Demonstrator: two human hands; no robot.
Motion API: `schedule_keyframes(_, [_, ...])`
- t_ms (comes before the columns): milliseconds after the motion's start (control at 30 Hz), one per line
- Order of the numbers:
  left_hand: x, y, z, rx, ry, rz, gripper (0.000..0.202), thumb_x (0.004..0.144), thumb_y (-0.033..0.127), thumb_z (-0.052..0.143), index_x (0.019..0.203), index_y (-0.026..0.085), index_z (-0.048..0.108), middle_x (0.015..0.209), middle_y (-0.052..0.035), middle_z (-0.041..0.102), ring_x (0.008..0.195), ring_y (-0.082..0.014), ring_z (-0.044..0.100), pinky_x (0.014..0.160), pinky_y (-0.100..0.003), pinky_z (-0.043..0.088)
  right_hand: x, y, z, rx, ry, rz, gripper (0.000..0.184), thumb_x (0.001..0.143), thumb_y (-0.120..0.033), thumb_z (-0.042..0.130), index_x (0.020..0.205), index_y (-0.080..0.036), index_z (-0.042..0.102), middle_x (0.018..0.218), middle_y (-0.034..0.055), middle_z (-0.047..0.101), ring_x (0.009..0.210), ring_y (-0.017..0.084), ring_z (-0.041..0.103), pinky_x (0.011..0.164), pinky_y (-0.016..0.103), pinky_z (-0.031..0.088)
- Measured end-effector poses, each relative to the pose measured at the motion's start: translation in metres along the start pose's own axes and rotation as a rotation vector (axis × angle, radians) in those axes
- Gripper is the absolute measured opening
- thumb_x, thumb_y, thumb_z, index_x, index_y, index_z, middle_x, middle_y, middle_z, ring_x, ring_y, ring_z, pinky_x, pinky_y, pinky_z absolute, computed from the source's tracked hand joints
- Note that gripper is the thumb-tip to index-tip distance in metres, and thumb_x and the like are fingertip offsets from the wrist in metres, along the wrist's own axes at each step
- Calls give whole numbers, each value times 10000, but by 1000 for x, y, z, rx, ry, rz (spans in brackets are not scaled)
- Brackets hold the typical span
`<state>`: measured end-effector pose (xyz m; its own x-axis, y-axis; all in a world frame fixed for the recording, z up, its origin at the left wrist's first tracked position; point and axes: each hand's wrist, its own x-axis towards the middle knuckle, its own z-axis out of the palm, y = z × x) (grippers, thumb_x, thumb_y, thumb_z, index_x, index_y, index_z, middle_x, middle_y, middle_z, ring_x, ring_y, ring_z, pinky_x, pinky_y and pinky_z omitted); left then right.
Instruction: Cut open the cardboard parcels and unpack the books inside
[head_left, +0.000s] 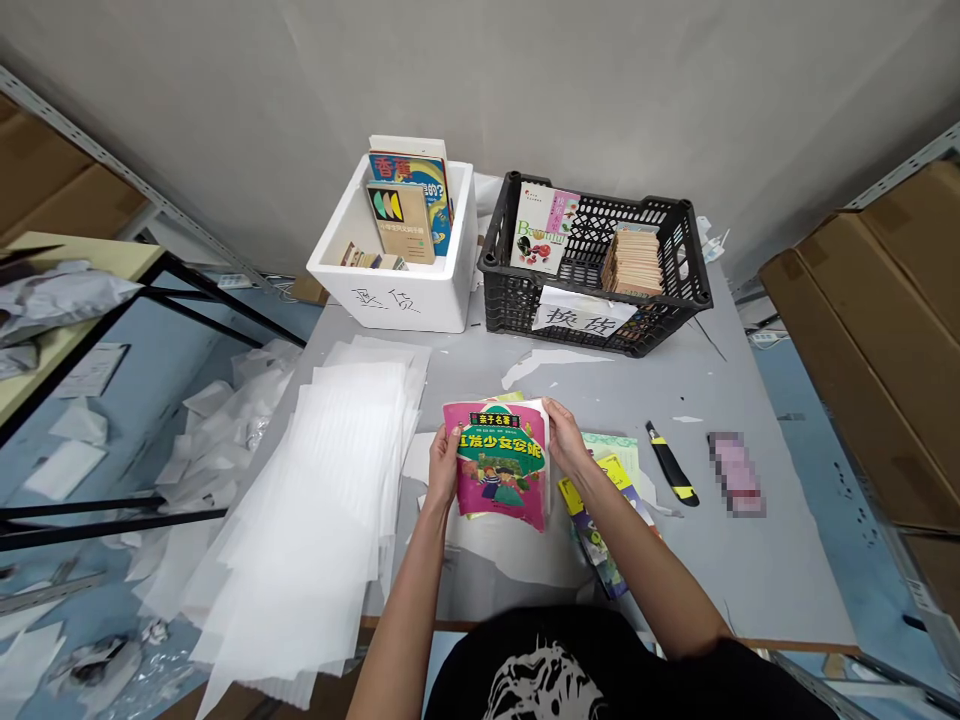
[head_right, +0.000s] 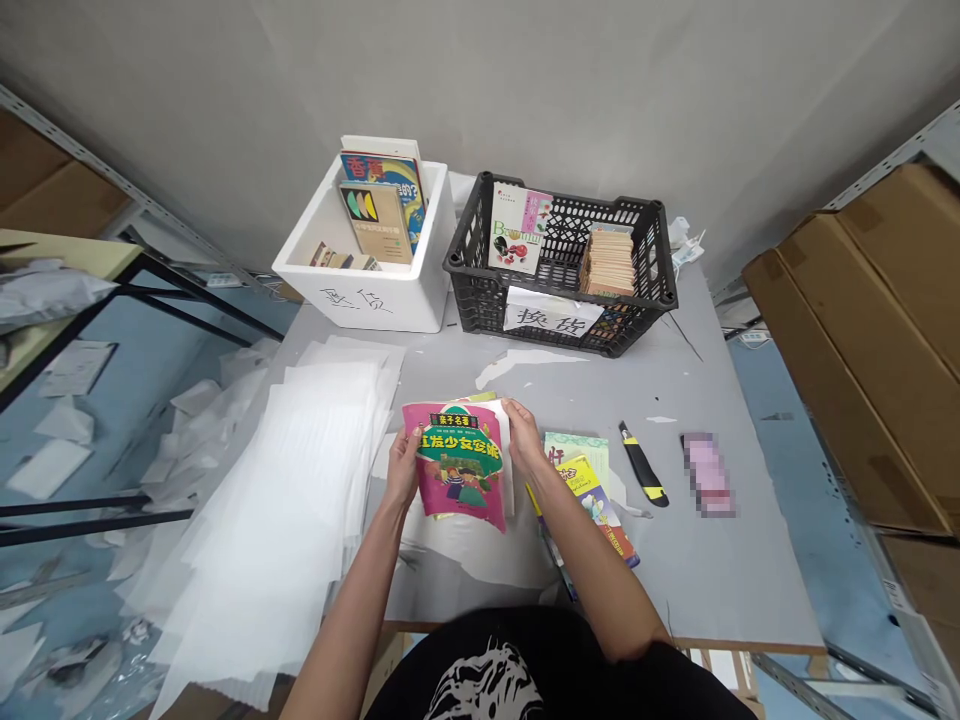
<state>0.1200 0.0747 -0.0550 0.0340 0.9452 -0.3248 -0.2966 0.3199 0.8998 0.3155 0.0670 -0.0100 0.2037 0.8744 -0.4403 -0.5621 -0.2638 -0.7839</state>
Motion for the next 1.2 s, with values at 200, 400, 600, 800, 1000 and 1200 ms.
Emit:
schedule_keyframes(200, [-1,7,1,-51,22,-2,399,723,507,680,948,184,612,861,-23,713,708,-159,661,662,-264,503,0,-6,-7,28,-136,29,413,689,-606,670,810,-212,652,786,25,712,766,197,647,688,302,512])
schedule_keyframes(400, [-4,9,2,-16,55,0,393,706,501,696,919,180,615,803,-12,703,682,-156,649,630,-254,492,7,-2,-11,-112,-96,-22,305,619,-458,782,774,-228,655,676,-42,670,649,139,603,607,235,461])
schedule_keyframes(600, [-10,8,6,-26,51,-32,400,698,505,701,912,181,601,803,-13,704,675,-149,644,628,-243,481,15,7,-9,-43,-41,46,291,702,-487,710,677,-239,561,558,-72,614,525,125,566,546,238,454])
schedule_keyframes(800, [-11,9,1,-1,-22,-30,372,723,497,681,912,187,599,838,-17,698,676,-146,636,640,-251,484,14,7,-11,24,-92,381,299,835,-478,534,826,-194,625,657,30,709,606,207,666,679,358,541])
schedule_keyframes(1000, [-13,15,1,19,-3,-63,425,677,523,701,916,184,612,833,-24,700,689,-160,640,651,-266,491,17,-1,-7,40,-192,614,345,905,-410,411,954,-156,639,753,68,742,744,240,702,808,415,531])
schedule_keyframes(1200, [11,12,-1,29,167,-94,413,554,489,768,748,167,595,651,15,647,576,-121,582,559,-224,442,15,13,-18,-232,-140,339,578,874,-655,302,1023,-208,636,980,96,723,964,256,658,873,424,485])
